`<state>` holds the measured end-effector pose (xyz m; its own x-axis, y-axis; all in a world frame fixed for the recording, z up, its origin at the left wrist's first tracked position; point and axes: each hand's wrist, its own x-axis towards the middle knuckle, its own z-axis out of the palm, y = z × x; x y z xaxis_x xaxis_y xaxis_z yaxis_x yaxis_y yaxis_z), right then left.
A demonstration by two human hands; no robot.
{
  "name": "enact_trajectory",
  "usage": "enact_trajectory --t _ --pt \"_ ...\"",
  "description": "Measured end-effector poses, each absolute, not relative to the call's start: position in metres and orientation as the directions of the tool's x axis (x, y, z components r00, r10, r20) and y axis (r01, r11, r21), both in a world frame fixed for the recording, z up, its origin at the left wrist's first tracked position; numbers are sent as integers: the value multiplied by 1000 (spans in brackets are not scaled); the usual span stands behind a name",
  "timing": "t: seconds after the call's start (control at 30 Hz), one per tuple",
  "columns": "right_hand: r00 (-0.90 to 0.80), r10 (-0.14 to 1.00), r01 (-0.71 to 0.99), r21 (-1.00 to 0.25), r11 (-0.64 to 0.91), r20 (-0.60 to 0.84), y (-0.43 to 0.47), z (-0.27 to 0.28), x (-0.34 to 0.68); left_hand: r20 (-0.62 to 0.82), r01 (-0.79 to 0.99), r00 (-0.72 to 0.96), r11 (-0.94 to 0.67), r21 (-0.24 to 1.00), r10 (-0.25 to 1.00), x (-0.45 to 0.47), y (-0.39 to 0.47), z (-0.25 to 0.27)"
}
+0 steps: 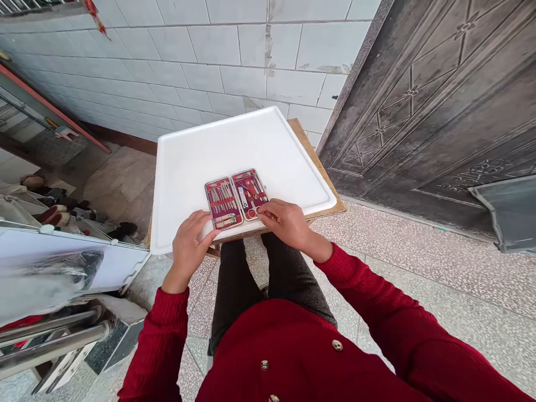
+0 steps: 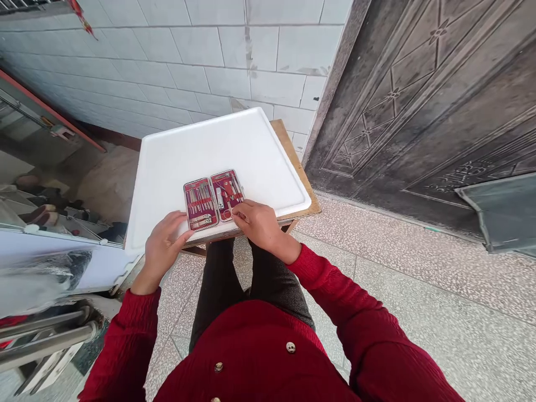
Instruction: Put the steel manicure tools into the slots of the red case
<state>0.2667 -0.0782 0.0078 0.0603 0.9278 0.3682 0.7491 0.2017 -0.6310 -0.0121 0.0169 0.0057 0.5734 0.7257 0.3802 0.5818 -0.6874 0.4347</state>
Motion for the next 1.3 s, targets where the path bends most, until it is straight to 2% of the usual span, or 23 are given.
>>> enact_trajectory --t 0.17,0.3,0.43,0.67,0.8,1.03,1.3 --pt "-172 926 797 -505 331 335 -57 41 250 411 570 563 -697 435 717 -10 16 1" --pt "-352 921 863 -324 388 164 -38 61 229 437 570 560 -710 413 703 -11 16 -3" --pt "-416 910 894 -186 408 0 -26 65 222 438 568 566 -715 408 699 -10 16 -5" --pt "-516 851 856 -34 515 -94 -13 73 226 442 556 568 -720 415 694 0 16 -1" --pt "-556 823 829 2 560 -119 -8 76 223 434 559 577 -722 408 692 2 15 1" --pt "-611 770 784 -6 620 -185 -1 85 233 399 578 578 -703 415 712 1 13 2" --pt "-569 803 818 -21 575 -179 -10 100 262 400 579 589 -712 398 702 1 12 4"
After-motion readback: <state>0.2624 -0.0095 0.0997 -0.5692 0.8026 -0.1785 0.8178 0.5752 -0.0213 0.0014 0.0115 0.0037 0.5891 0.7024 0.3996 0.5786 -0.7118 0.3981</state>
